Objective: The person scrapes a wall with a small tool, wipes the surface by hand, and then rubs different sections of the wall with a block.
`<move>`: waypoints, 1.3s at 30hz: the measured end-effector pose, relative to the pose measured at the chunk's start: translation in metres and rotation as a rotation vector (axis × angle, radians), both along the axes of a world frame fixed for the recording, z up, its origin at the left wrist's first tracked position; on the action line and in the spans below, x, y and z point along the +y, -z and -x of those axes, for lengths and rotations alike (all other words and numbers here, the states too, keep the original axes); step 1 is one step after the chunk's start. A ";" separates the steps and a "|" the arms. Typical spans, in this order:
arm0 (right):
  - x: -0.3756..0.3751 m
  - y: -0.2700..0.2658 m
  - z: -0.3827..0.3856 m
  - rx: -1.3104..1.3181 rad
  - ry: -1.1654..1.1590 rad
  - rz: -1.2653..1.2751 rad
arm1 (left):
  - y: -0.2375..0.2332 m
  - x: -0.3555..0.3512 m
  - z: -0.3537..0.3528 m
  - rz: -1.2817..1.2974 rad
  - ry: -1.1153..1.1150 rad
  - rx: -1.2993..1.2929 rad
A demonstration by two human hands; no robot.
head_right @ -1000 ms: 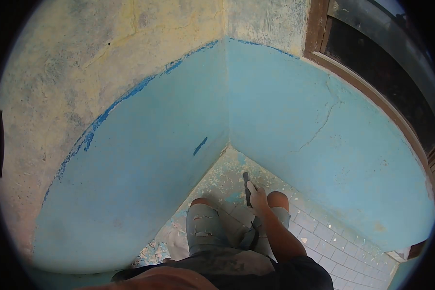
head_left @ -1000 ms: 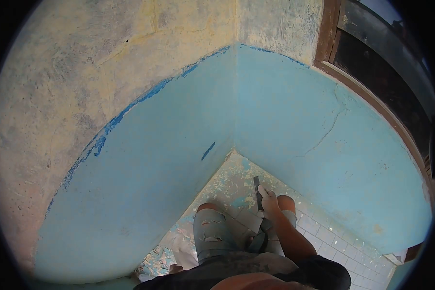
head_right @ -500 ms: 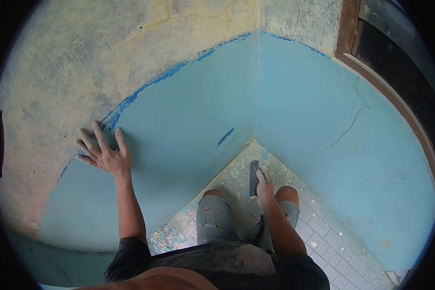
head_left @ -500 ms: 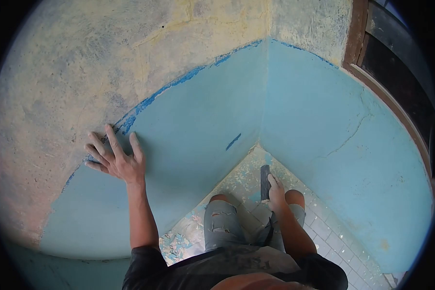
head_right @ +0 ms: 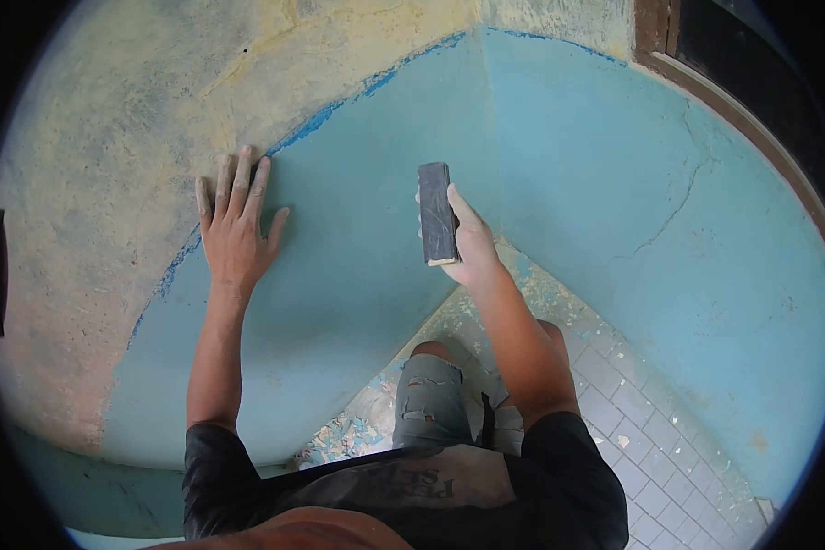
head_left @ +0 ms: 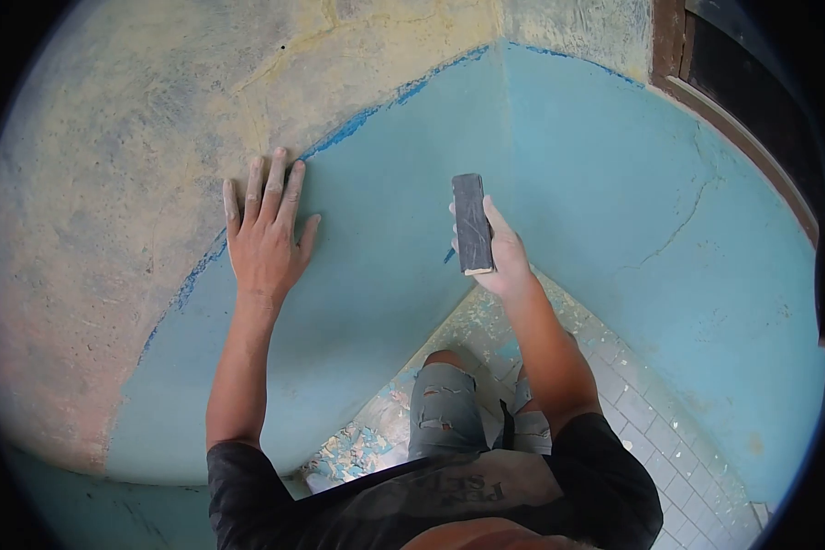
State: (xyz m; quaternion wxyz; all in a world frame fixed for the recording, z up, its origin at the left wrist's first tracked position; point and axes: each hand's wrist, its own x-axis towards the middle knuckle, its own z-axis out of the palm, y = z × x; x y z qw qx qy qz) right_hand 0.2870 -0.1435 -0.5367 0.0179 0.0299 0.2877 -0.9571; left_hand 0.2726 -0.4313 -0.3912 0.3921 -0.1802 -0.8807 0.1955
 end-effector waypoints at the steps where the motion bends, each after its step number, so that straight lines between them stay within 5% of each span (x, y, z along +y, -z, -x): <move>1: -0.001 -0.012 0.007 0.070 -0.032 0.054 | -0.012 -0.004 -0.002 -0.001 0.029 0.031; 6: 0.000 -0.044 0.035 0.220 -0.076 0.115 | -0.091 -0.014 0.007 0.125 -0.010 0.230; 13: 0.004 -0.082 0.103 0.250 0.443 -0.359 | -0.183 0.004 0.046 0.350 -0.141 0.467; 16: -0.015 -0.090 0.133 0.243 0.566 -0.523 | -0.177 0.042 0.051 0.380 -0.323 0.470; 18: -0.036 -0.079 0.164 0.443 1.099 -0.862 | -0.173 0.049 0.055 0.387 -0.314 0.461; 21: -0.035 -0.071 0.193 0.629 1.193 -1.098 | -0.171 0.049 0.062 0.416 -0.306 0.458; 25: 0.032 -0.095 0.250 0.555 1.302 -1.118 | -0.174 0.040 0.070 0.420 -0.235 0.474; 27: 0.053 -0.112 0.267 0.393 1.298 -0.909 | -0.175 0.039 0.073 0.416 -0.180 0.492; 30: 0.018 -0.095 0.249 0.313 1.296 -0.958 | -0.177 0.031 0.078 0.398 -0.060 0.494; 36: 0.046 -0.082 0.267 0.528 1.376 -1.090 | -0.153 0.022 0.062 0.364 -0.019 0.419; 39: 0.054 -0.102 0.260 0.208 1.355 -1.014 | -0.127 0.012 0.055 0.324 -0.052 0.425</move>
